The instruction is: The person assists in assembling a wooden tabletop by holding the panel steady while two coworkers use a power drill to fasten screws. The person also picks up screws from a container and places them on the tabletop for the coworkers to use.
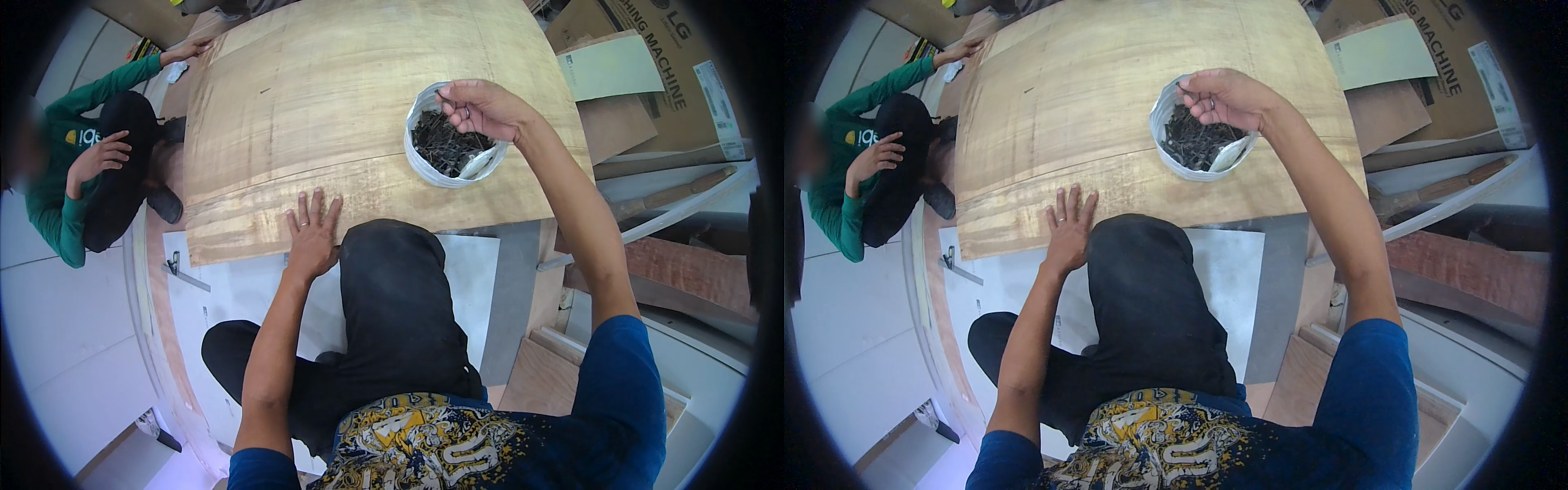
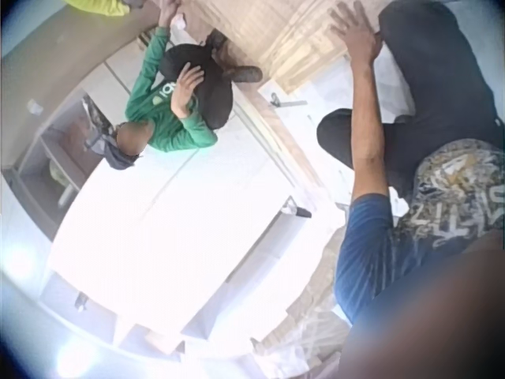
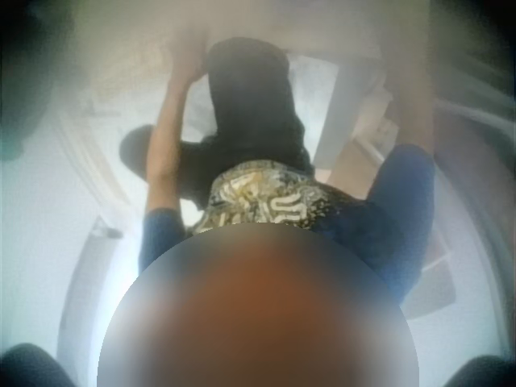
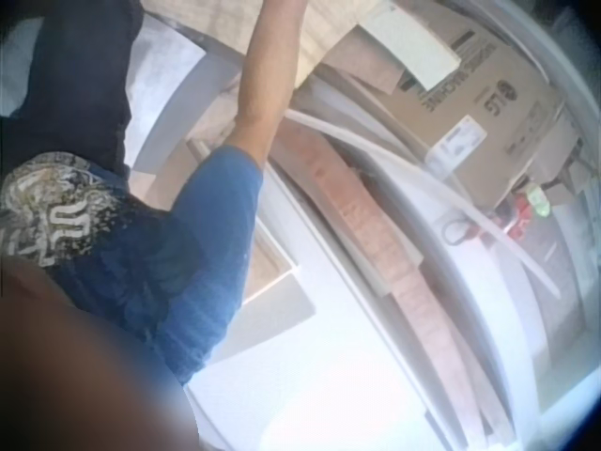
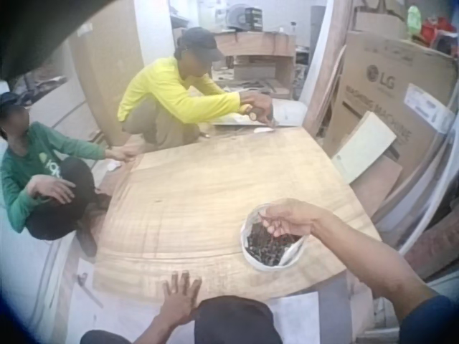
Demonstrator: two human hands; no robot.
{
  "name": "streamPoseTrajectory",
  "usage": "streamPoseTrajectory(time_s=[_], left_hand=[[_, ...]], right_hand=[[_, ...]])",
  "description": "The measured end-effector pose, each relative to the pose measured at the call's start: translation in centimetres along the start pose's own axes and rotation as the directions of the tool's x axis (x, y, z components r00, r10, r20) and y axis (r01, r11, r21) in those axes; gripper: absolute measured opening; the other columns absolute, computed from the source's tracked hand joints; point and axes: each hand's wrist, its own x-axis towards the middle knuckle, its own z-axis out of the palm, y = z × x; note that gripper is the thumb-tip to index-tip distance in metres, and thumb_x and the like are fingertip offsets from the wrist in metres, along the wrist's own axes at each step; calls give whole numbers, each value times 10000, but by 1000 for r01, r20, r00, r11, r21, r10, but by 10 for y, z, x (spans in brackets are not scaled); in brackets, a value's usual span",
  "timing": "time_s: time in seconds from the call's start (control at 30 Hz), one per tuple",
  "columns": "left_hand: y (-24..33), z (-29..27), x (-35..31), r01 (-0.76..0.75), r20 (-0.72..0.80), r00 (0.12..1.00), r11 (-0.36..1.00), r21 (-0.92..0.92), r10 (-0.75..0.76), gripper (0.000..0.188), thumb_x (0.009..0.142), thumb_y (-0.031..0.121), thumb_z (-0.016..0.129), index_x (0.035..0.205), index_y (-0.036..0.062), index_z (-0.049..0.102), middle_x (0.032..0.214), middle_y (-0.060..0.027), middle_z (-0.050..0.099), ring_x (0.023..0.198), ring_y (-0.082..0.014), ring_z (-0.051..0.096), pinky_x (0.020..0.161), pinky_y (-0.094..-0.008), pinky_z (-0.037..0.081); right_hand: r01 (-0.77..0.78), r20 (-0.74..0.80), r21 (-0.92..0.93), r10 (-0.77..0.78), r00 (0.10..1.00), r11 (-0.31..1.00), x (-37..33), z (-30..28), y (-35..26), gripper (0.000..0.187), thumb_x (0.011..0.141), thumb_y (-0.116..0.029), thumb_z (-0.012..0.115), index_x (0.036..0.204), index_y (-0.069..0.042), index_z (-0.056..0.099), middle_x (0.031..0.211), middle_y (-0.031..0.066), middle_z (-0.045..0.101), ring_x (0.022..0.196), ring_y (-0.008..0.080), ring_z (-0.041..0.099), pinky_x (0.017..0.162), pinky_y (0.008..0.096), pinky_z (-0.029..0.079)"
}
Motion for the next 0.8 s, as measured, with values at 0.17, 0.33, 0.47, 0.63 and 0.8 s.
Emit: streamPoseTrajectory(time_s=[0.17,0.33,0.47,0.63,0.8], left_hand=[[-1,1,-1,22,-9,1000,999,48,-21,1026,828,236,804,1686,249,242,1770,-178,76,1619,-475,-1,1254,-707,46],[14,0,12,-28,-7,1000,1000,5,28,986,862,323,788,1684,245,250,1768,-185,87,1615,-485,4,1251,-709,44],[-2,-4,-8,41,-10,999,999,0,-41,957,895,420,759,1685,251,247,1767,-188,86,1615,-485,7,1247,-713,51],[6,-4,1,11,-3,1000,1000,8,-11,967,892,408,765,1689,256,238,1768,-188,80,1613,-491,4,1245,-716,56],[4,-2,1,9,-8,1000,1000,10,-9,981,882,389,777,1689,254,236,1766,-189,86,1615,-484,4,1245,-718,59]], right_hand=[[102,-16,-480,-125,992,871,68,15,-47,249,1007,-276,665,988,-29,697,853,34,690,720,116,650,659,270,536],[138,-165,-885,-577,800,445,129,-16,-77,378,925,-305,638,1058,24,768,963,238,779,840,391,747,796,487,587],[140,-142,-796,-405,903,589,82,21,-62,310,1012,-316,640,1083,-32,741,918,76,751,734,148,677,683,308,555],[84,96,-939,21,995,335,19,10,-29,224,927,-194,720,1056,-13,746,954,119,768,780,230,725,694,383,574],[174,207,-973,-234,950,-154,50,10,41,154,859,-127,675,948,-48,773,972,185,761,905,391,731,771,486,582]])
